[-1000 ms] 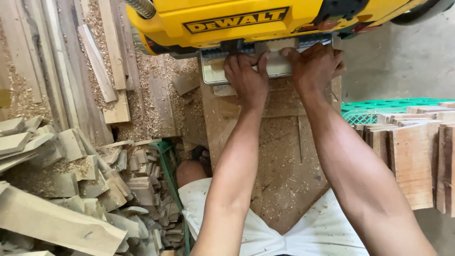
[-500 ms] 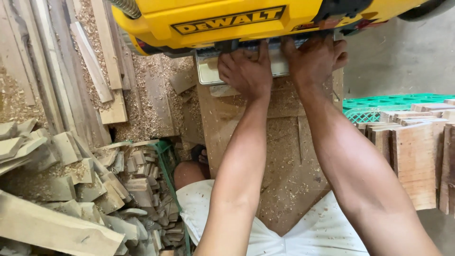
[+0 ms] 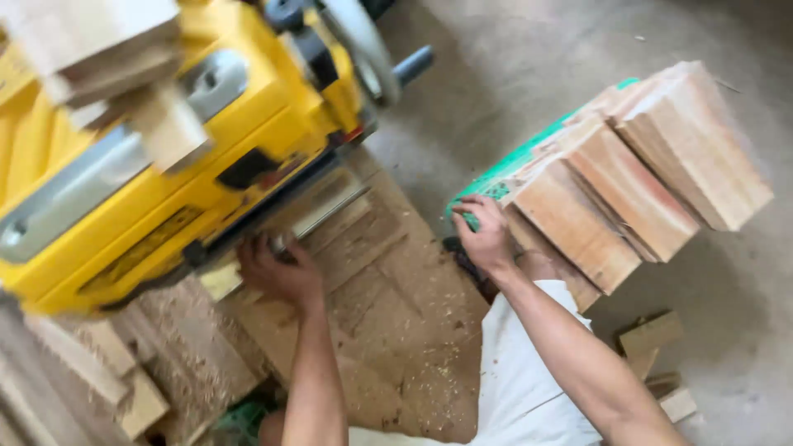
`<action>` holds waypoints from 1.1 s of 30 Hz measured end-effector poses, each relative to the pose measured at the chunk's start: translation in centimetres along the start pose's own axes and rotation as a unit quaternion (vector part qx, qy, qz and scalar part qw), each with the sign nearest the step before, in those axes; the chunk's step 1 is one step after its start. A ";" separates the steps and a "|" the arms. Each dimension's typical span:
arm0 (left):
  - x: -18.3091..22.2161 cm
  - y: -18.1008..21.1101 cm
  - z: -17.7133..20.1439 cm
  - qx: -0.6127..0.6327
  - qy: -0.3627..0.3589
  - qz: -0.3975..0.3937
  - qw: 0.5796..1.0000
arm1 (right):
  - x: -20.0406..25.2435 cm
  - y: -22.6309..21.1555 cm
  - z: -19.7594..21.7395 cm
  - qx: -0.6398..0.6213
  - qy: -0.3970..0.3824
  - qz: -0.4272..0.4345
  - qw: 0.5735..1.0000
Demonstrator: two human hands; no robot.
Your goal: Feeding wooden boards through a thickness planer and stacking the finished pieces in a woodworking shop.
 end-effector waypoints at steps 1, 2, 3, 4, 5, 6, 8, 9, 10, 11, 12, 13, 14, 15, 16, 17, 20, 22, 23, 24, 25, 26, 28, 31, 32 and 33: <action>0.1 3.4 0.9 0.019 -0.003 -0.013 1.000 | 0.5 4.0 3.3 0.005 0.020 -0.012 1.000; 0.5 5.9 1.4 0.040 -0.054 0.036 0.997 | 1.3 8.2 6.7 0.035 0.064 -0.046 0.996; 1.2 7.9 2.4 0.051 -0.109 0.085 0.989 | 2.6 12.2 9.6 0.060 0.102 -0.079 0.990; 2.9 10.8 2.5 0.061 -0.114 0.072 0.989 | 4.4 15.5 12.9 0.061 0.114 -0.091 0.987; 4.9 13.0 1.5 0.117 -0.192 0.147 0.963 | 5.6 18.8 16.2 0.098 0.167 -0.110 0.975; 7.1 15.2 0.6 0.169 -0.269 0.218 0.923 | 7.1 22.0 19.3 0.134 0.219 -0.130 0.958; 7.9 22.5 -1.5 0.255 -0.292 0.148 0.910 | 8.1 24.9 23.3 0.124 0.246 -0.218 0.936; 8.8 26.6 -2.0 0.334 -0.316 0.089 0.884 | 9.5 26.6 25.5 0.117 0.259 -0.302 0.910; 8.8 29.8 -3.0 0.336 -0.322 0.080 0.881 | 9.8 27.3 26.3 0.116 0.265 -0.311 0.905; 8.8 34.0 -4.2 0.390 -0.337 0.016 0.857 | 10.2 29.1 26.7 0.061 0.223 -0.411 0.881; 9.0 38.1 -5.1 0.441 -0.350 -0.047 0.825 | 10.8 30.6 26.9 0.004 0.179 -0.504 0.845; 9.5 40.4 -6.6 0.443 -0.359 -0.054 0.820 | 10.9 31.3 26.8 0.002 0.184 -0.514 0.838; 10.6 42.9 -8.4 0.432 -0.427 -0.050 0.793 | 10.8 32.0 26.2 -0.066 0.179 -0.517 0.834; 11.5 45.3 -10.6 0.418 -0.489 -0.045 0.764 | 9.9 32.8 25.5 -0.135 0.173 -0.514 0.830; 12.1 46.6 -11.5 0.419 -0.493 -0.052 0.761 | 10.5 32.5 25.8 -0.137 0.179 -0.518 0.825; 12.9 47.8 -13.3 0.363 -0.545 -0.057 0.754 | 10.3 32.5 25.9 -0.131 0.183 -0.530 0.818; 14.1 49.8 -17.0 0.286 -0.590 -0.043 0.754 | 10.1 33.8 25.4 -0.116 0.185 -0.558 0.801; 14.6 49.8 -18.1 0.267 -0.591 -0.026 0.761 | 10.4 34.3 25.0 -0.105 0.181 -0.579 0.788; 14.6 49.4 -18.3 0.266 -0.587 -0.015 0.764 | 10.2 34.2 24.8 -0.133 0.187 -0.578 0.783; 14.4 48.9 -18.4 0.265 -0.583 -0.004 0.768 | 9.9 33.9 24.6 -0.162 0.192 -0.576 0.778; 14.2 49.0 -17.9 0.265 -0.584 -0.006 0.767 | 9.7 32.5 25.5 -0.163 0.193 -0.577 0.777; 14.0 48.9 -17.3 0.267 -0.590 0.003 0.761 | 9.3 31.0 26.2 -0.186 0.195 -0.573 0.774; 13.5 48.8 -16.7 0.276 -0.591 0.008 0.758 | 8.8 29.1 27.2 -0.212 0.201 -0.562 0.774; 13.6 46.8 -14.5 0.308 -0.555 0.063 0.770 | 11.6 28.5 27.5 -0.270 0.220 -0.538 0.768; 14.0 45.9 -13.9 0.382 -0.546 0.183 0.723 | 13.1 29.6 27.3 -0.324 0.227 -0.526 0.753; 14.4 44.9 -13.1 0.448 -0.521 0.300 0.662 | 14.4 30.5 27.0 -0.377 0.229 -0.511 0.737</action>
Point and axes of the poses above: each hand's wrist, its own x-axis away from the middle knuckle, its own z-axis out of the back of the hand, y = z × x, the point moved 5 cm from there along -x, towards the middle knuckle, and after that the axes turned 7 degrees about -z, right-handed, at the moved point
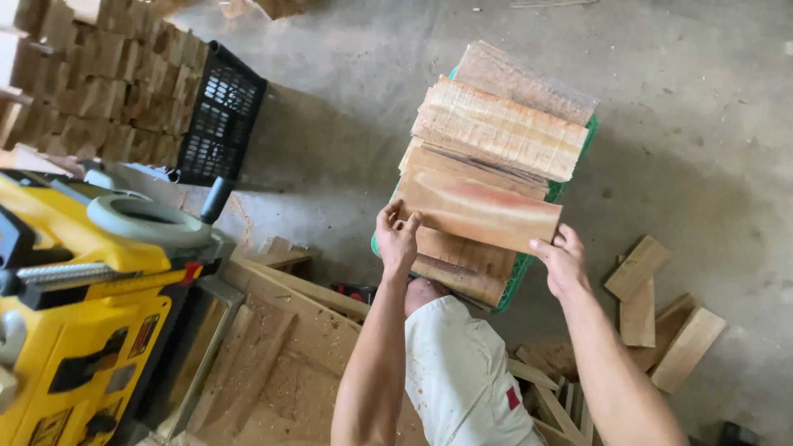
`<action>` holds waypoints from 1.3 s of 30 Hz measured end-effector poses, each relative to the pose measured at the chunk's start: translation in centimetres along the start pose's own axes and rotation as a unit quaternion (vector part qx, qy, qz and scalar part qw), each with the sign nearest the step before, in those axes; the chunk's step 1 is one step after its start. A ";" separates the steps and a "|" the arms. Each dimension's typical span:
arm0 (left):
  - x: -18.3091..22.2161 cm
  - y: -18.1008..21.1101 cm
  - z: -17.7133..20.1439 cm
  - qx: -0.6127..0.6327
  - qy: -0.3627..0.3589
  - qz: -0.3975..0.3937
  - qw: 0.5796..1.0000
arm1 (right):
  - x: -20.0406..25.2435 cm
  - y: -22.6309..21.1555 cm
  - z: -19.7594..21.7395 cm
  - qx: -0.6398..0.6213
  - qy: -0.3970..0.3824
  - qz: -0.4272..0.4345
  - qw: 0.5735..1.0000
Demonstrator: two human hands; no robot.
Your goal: Feeding wooden boards through a thickness planer and stacking the finished pieces in a woodworking shop.
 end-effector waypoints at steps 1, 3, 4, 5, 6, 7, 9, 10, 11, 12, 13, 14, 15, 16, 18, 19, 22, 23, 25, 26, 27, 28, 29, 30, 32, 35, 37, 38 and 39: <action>0.9 -0.2 0.4 0.003 0.011 -0.003 1.000 | 1.2 -0.3 0.0 0.004 -0.011 0.003 1.000; 2.8 -1.1 1.5 0.257 0.078 0.036 0.963 | 3.9 -0.3 -0.4 -0.029 -0.068 -0.053 0.996; 3.8 -1.7 1.8 0.264 0.091 0.028 0.960 | 4.7 0.1 -1.2 -0.021 -0.082 -0.050 0.995; 4.8 -2.4 2.2 0.294 0.095 0.033 0.951 | 5.8 0.5 -2.4 -0.030 -0.129 -0.049 0.990; 5.5 -3.0 2.9 0.325 0.104 0.032 0.940 | 6.8 1.0 -4.2 -0.037 -0.183 -0.050 0.981; 7.5 -3.5 4.2 0.332 0.123 0.020 0.935 | 9.8 0.0 -6.8 -0.026 -0.205 -0.048 0.977; 10.7 -3.8 5.9 0.332 0.089 -0.001 0.939 | 16.4 -1.9 -12.4 -0.035 -0.271 -0.063 0.960; 11.4 -3.8 8.3 0.339 0.115 -0.015 0.934 | 17.0 -0.9 -13.7 -0.020 -0.297 -0.064 0.952; 12.1 -3.8 10.6 0.332 0.137 -0.035 0.933 | 17.6 0.1 -15.1 -0.004 -0.317 -0.063 0.946; 13.7 -4.3 12.8 0.323 0.162 -0.048 0.931 | 18.4 1.5 -15.8 0.014 -0.334 -0.066 0.940; 14.1 -4.3 15.9 0.328 0.190 -0.055 0.923 | 18.6 3.3 -17.3 0.031 -0.357 -0.072 0.931; 15.0 -4.2 18.6 0.318 0.200 -0.080 0.923 | 18.8 4.9 -18.3 0.063 -0.381 -0.057 0.920; 15.8 -4.2 21.3 0.305 0.210 -0.103 0.923 | 19.1 6.5 -19.4 0.094 -0.406 -0.041 0.908; 16.5 -4.9 23.8 0.310 0.234 -0.109 0.915 | 20.6 7.5 -20.9 0.108 -0.424 -0.044 0.898; 18.0 -6.3 28.3 0.279 0.262 -0.126 0.916 | 24.0 9.5 -23.4 0.179 -0.496 -0.014 0.850; 17.9 -8.9 30.7 0.282 0.279 -0.127 0.909 | 25.1 10.9 -24.6 0.190 -0.508 -0.017 0.840; 19.6 -12.4 36.0 0.154 0.305 -0.105 0.934 | 29.0 13.9 -27.4 0.234 -0.540 0.003 0.808; 21.1 -10.7 37.0 0.145 0.275 -0.116 0.943 | 30.5 14.3 -28.4 0.260 -0.540 0.026 0.800; 24.5 -6.9 38.6 0.138 0.248 -0.126 0.951 | 33.4 15.0 -29.7 0.289 -0.541 0.048 0.788; 26.3 -4.6 38.8 0.092 0.215 -0.133 0.963 | 34.6 14.9 -30.0 0.285 -0.534 0.074 0.793; 27.9 -2.2 38.9 0.046 0.182 -0.140 0.972 | 35.6 14.8 -30.4 0.281 -0.526 0.100 0.797; 28.9 -2.2 39.1 0.050 0.187 -0.137 0.971 | 36.7 14.7 -30.7 0.286 -0.528 0.098 0.793; 29.7 -2.1 39.0 -0.013 0.164 -0.131 0.978 | 37.7 14.5 -31.1 0.295 -0.530 0.107 0.788; 30.1 -1.7 38.7 -0.076 0.135 -0.127 0.980 | 38.6 14.0 -31.5 0.302 -0.528 0.119 0.785; 30.5 -1.9 39.3 -0.105 0.156 -0.146 0.971 | 41.6 12.4 -32.3 0.315 -0.525 0.137 0.779; 30.1 -3.0 40.2 -0.155 0.212 -0.177 0.949 | 41.9 13.2 -33.9 0.335 -0.510 0.195 0.768; 29.1 -4.3 41.2 -0.176 0.246 -0.187 0.934 | 40.7 14.2 -35.0 0.343 -0.498 0.234 0.761; 28.3 -5.0 41.8 -0.203 0.256 -0.193 0.925 | 40.2 14.6 -35.6 0.343 -0.504 0.233 0.758; 27.5 -5.7 42.4 -0.230 0.266 -0.199 0.915 | 39.6 15.1 -36.2 0.343 -0.510 0.233 0.754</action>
Point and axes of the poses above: each hand's wrist, its own x-axis away from the middle knuckle, its own z-axis out of the back of the hand, y = z × x, the point moved 5 cm from there along -x, towards the middle knuckle, and after that the axes turned 7 degrees about -z, right-handed, at the moved point
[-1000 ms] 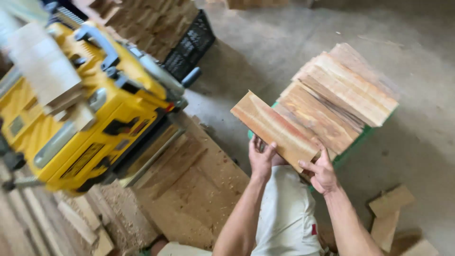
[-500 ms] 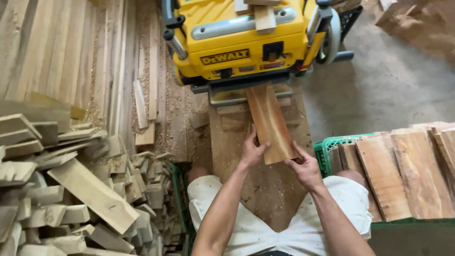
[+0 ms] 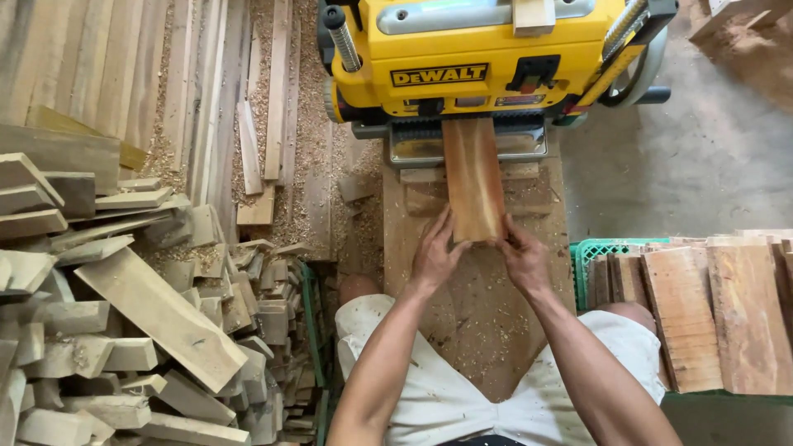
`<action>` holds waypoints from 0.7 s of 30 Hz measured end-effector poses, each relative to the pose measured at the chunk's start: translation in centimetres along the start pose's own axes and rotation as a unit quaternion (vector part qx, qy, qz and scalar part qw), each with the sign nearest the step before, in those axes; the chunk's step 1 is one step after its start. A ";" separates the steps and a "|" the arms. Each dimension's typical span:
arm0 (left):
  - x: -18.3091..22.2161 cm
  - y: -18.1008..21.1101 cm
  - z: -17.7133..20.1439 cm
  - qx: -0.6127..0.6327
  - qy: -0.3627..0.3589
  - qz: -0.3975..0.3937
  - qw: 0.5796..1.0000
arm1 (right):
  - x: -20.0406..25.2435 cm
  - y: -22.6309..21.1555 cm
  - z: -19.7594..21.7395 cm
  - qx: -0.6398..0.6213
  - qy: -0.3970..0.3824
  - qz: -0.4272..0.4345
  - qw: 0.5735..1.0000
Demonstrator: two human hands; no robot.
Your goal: Feeding wooden boards through a thickness planer and stacking the finished pieces in a woodworking shop.
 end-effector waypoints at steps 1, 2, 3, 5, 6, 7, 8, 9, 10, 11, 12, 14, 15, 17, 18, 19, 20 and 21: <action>-0.6 -0.1 0.2 0.001 -0.003 0.003 1.000 | -0.9 0.8 -0.2 0.001 0.000 -0.004 1.000; -1.2 -0.2 0.4 -0.008 -0.006 0.007 1.000 | -1.8 1.4 -0.4 -0.013 0.004 0.011 1.000; -2.0 -0.5 0.7 -0.019 -0.008 0.010 1.000 | -2.9 1.9 -0.7 -0.028 0.007 0.027 0.999; -3.4 -0.8 1.0 -0.052 -0.009 0.008 0.999 | -4.0 0.8 -1.4 0.075 0.021 0.050 0.996; -4.2 -1.0 1.2 -0.085 -0.010 0.003 0.996 | -4.5 0.1 -1.8 0.177 0.036 0.074 0.981; -5.0 -1.6 1.0 -0.084 -0.012 0.005 0.996 | -5.5 -0.1 -1.8 0.178 0.036 0.071 0.981; -5.7 -2.1 0.9 -0.135 -0.002 -0.011 0.991 | -6.4 -0.8 -2.0 0.243 0.051 0.119 0.961; -6.6 -2.6 0.8 -0.186 0.008 -0.027 0.982 | -7.4 -1.5 -2.3 0.306 0.067 0.168 0.935; -7.4 -3.0 0.7 -0.185 0.007 -0.026 0.982 | -8.1 -2.2 -2.5 0.307 0.066 0.166 0.935; -8.0 -3.4 0.7 -0.195 0.013 -0.029 0.980 | -8.6 -3.0 -2.8 0.328 0.078 0.194 0.922; -8.7 -3.8 0.6 -0.205 0.019 -0.031 0.978 | -9.1 -3.9 -3.1 0.348 0.089 0.221 0.907; -9.8 -4.5 0.7 -0.204 0.022 -0.028 0.978 | -10.3 -3.6 -3.1 0.362 0.095 0.223 0.900; -10.3 -4.8 0.7 -0.203 0.025 -0.024 0.979 | -10.7 -3.4 -3.0 0.376 0.102 0.225 0.893; -11.5 -4.7 0.8 -0.207 0.028 -0.024 0.978 | -11.6 -4.2 -3.3 0.384 0.102 0.260 0.880; -12.1 -4.7 0.9 -0.212 0.033 -0.026 0.976 | -11.9 -4.7 -3.6 0.390 0.102 0.298 0.866; -12.5 -4.7 0.9 -0.211 0.032 -0.024 0.977 | -12.7 -4.5 -3.7 0.391 0.100 0.296 0.866; -12.9 -4.7 0.9 -0.212 0.039 -0.021 0.976 | -13.4 -4.4 -3.8 0.396 0.106 0.315 0.856; -13.2 -4.8 1.0 -0.213 0.045 -0.018 0.976 | -13.9 -4.3 -4.0 0.401 0.112 0.334 0.846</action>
Point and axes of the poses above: each hand's wrist, its own x-axis away from the middle knuckle, its own z-axis out of the back of the hand, y = z × x, the point moved 5 cm from there along -x, towards the middle knuckle, and after that the axes turned 7 degrees about -z, right-handed, at the moved point
